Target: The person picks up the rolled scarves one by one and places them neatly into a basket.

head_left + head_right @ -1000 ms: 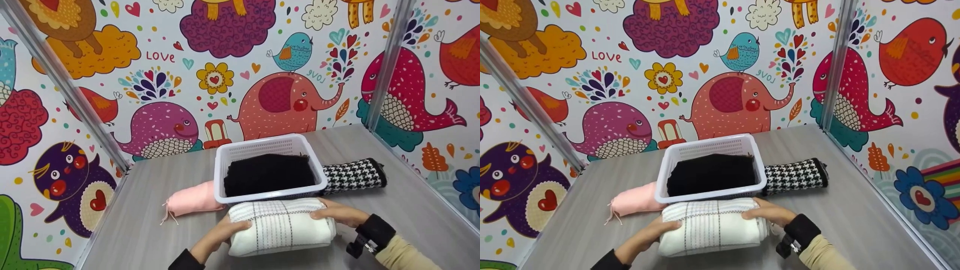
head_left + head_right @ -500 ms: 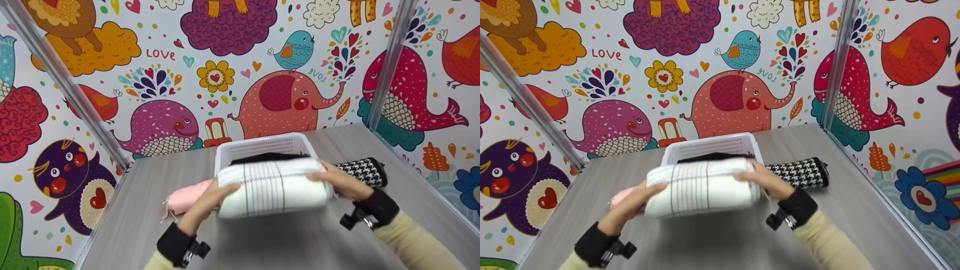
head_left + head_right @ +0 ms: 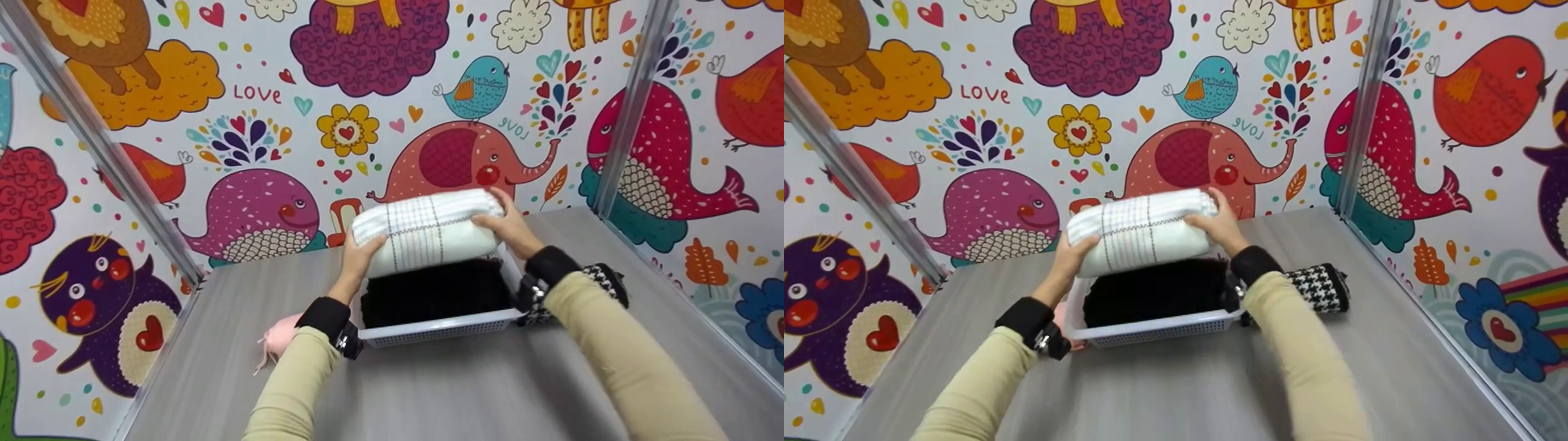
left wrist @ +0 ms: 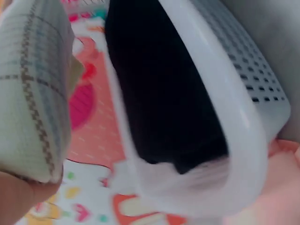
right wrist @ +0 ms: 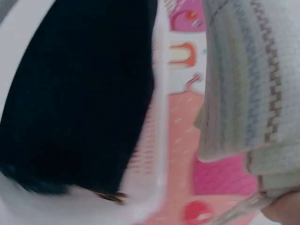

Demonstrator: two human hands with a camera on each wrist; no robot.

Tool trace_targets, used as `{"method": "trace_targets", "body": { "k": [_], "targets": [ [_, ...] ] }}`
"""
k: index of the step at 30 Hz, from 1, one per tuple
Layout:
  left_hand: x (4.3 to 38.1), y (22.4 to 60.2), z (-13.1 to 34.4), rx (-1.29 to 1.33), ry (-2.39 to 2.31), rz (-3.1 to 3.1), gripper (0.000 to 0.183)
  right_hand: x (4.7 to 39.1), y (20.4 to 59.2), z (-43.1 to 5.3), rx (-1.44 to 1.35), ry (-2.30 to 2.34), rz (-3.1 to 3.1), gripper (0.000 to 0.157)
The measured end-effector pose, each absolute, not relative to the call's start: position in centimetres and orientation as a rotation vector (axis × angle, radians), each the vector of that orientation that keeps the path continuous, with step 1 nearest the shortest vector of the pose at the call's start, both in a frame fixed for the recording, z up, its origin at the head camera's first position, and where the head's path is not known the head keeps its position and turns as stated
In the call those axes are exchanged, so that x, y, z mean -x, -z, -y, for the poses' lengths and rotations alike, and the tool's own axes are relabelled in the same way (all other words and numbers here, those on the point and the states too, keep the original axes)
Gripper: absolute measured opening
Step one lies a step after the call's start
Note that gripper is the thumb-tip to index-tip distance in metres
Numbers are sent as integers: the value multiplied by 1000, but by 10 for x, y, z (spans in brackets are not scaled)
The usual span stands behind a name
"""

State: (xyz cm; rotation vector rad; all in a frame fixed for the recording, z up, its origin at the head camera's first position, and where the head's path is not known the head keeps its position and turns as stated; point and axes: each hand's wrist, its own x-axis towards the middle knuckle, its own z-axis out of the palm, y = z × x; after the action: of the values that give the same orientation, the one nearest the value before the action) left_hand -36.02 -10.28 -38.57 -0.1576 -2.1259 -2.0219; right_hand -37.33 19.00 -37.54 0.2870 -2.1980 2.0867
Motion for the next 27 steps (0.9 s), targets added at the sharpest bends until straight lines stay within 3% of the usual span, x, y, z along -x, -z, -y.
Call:
{"method": "trace_targets", "body": {
  "k": [3, 5, 9, 13, 15, 18, 22, 24, 27],
  "targets": [
    [378, 411, 107, 129, 1931, 2206, 75, 387, 396, -184, -187, -2011, 2316, 81],
    [402, 449, 110, 138, 1764, 2284, 75, 393, 409, -182, -120, -1911, 2448, 79],
    [421, 476, 110, 151, 1465, 2438, 74, 398, 422, -174, -97, -1459, 2687, 64],
    [402, 444, 94, 298, 989, 2531, 48, 398, 419, -159, -271, -762, 2632, 31],
    [392, 433, 86, 411, 619, 2538, 33, 399, 419, -152, -397, -482, 2550, 23],
    [388, 426, 81, 557, 279, 2576, 30, 397, 409, -146, -591, -305, 2698, 36],
    [388, 423, 81, 589, 170, 2818, 50, 395, 405, -143, -619, -252, 3060, 74],
    [387, 423, 81, 554, 90, 2895, 60, 398, 414, -142, -595, -228, 3099, 78],
    [385, 425, 75, 527, -64, 2881, 54, 403, 426, -142, -550, -215, 3136, 75]
  ]
}}
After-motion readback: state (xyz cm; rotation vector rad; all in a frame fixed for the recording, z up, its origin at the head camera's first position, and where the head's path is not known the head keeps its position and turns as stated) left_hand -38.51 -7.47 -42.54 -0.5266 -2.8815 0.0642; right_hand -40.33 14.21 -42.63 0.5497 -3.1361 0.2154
